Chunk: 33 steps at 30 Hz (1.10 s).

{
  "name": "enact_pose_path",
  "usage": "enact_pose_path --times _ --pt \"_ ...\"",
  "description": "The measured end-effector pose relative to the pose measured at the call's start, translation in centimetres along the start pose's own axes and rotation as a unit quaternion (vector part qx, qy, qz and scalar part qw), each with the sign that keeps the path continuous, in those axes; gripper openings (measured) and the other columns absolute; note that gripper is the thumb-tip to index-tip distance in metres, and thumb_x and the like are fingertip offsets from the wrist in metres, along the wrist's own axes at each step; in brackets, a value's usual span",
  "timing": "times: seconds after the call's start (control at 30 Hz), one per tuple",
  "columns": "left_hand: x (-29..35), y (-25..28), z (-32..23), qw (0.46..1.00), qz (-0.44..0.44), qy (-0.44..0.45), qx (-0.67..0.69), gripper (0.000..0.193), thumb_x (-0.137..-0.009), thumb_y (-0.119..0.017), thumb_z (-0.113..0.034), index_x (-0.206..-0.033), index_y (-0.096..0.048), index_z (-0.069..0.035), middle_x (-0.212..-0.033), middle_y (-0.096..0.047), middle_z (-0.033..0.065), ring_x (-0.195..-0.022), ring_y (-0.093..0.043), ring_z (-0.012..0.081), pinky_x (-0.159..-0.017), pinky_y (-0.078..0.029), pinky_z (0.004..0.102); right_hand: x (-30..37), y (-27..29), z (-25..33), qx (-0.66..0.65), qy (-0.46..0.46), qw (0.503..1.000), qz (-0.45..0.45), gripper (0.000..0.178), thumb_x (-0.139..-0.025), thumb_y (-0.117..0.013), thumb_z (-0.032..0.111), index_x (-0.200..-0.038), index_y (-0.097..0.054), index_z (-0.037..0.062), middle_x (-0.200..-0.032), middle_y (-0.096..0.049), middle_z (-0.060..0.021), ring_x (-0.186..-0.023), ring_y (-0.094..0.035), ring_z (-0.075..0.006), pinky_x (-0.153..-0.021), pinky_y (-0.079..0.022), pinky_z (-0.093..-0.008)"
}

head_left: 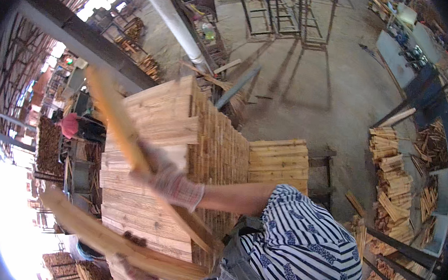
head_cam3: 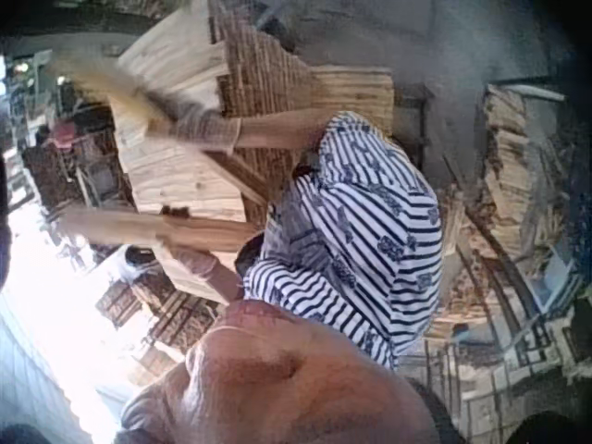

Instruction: The person lifts stacks of wooden planks from a metal rack and places them onto a growing pile on the floor. The person repeatedly bends, lifts, and arranges the lumber by hand in a busy workshop environment.

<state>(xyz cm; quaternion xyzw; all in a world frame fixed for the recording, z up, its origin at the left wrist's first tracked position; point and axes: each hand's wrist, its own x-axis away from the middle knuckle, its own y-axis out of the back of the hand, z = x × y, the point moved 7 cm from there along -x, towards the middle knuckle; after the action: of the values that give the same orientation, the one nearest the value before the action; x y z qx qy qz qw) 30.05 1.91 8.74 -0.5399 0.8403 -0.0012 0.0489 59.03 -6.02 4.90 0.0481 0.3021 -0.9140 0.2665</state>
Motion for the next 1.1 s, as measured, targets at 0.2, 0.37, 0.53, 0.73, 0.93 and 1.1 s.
enact_pose_path --times 0.2,0.37,0.53,0.73,0.93,1.1 --pt "4.2 3.5 -6.9 0.988 -0.058 -0.143 0.008 0.066 -0.099 -0.049 -0.058 -0.130 -0.056 0.000 -0.110 -0.066 0.0173 -0.099 -0.065 0.0304 -0.092 -0.056 0.0445 1.4 14.6 -2.8 0.136 -0.038 0.970 -0.198 0.064 -0.092 -0.073 0.022 -0.142 -0.046 -0.0063 -0.099 -0.068 -0.0078 -0.086 -0.065 -0.0154 -0.068 -0.053 -0.0278" --pt "6.3 7.3 -6.9 0.972 -0.198 -0.130 0.009 0.080 -0.097 -0.044 -0.066 -0.132 -0.052 0.005 -0.106 -0.065 0.0220 -0.094 -0.067 0.0347 -0.086 -0.060 0.0467 0.6 15.4 -9.3 0.163 -0.072 0.941 -0.288 0.071 -0.096 -0.066 0.033 -0.150 -0.040 -0.0032 -0.129 -0.063 -0.0247 -0.117 -0.061 -0.0344 -0.099 -0.048 -0.0402" --pt "8.0 14.3 -5.4 0.980 -0.053 -0.182 -0.054 0.062 -0.103 -0.047 -0.050 -0.140 -0.050 0.000 -0.132 -0.061 0.0203 -0.115 -0.063 0.0332 -0.102 -0.051 0.0464 -0.5 12.0 -12.1 0.271 -0.109 0.922 -0.254 0.085 -0.098 -0.057 0.050 -0.156 -0.027 -0.0047 -0.150 -0.043 -0.0311 -0.138 -0.045 -0.0401 -0.115 -0.036 -0.0437" --pt "10.1 14.0 -5.2 0.980 -0.022 -0.128 0.152 0.069 -0.100 -0.057 -0.045 -0.147 -0.042 0.003 -0.149 -0.045 0.0249 -0.135 -0.048 0.0439 -0.113 -0.042 0.0571 0.9 12.6 -9.5 0.170 -0.070 0.962 -0.203 0.085 -0.099 -0.060 0.043 -0.156 -0.023 -0.0069 -0.144 -0.050 -0.0210 -0.127 -0.051 -0.0290 -0.108 -0.041 -0.0377" --pt "17.4 14.6 -3.5 0.957 -0.139 -0.083 0.242 0.081 -0.093 -0.062 -0.050 -0.144 -0.038 0.008 -0.142 -0.049 0.0264 -0.134 -0.047 0.0430 -0.119 -0.033 0.0560 1.6 13.9 -13.2 0.248 -0.199 0.923 -0.217 0.091 -0.098 -0.057 0.054 -0.160 -0.018 -0.0011 -0.162 -0.029 -0.0250 -0.147 -0.035 -0.0344 -0.120 -0.029 -0.0399" --pt "23.4 14.2 0.5 0.928 -0.251 -0.113 0.250 0.068 -0.091 -0.059 -0.042 -0.134 -0.049 0.010 -0.135 -0.055 0.0268 -0.128 -0.052 0.0421 -0.115 -0.036 0.0564 2.8 9.0 -9.7 0.079 -0.139 0.961 -0.225 0.081 -0.100 -0.056 0.046 -0.155 -0.026 -0.0072 -0.157 -0.037 -0.0202 -0.139 -0.041 -0.0294 -0.118 -0.031 -0.0404"
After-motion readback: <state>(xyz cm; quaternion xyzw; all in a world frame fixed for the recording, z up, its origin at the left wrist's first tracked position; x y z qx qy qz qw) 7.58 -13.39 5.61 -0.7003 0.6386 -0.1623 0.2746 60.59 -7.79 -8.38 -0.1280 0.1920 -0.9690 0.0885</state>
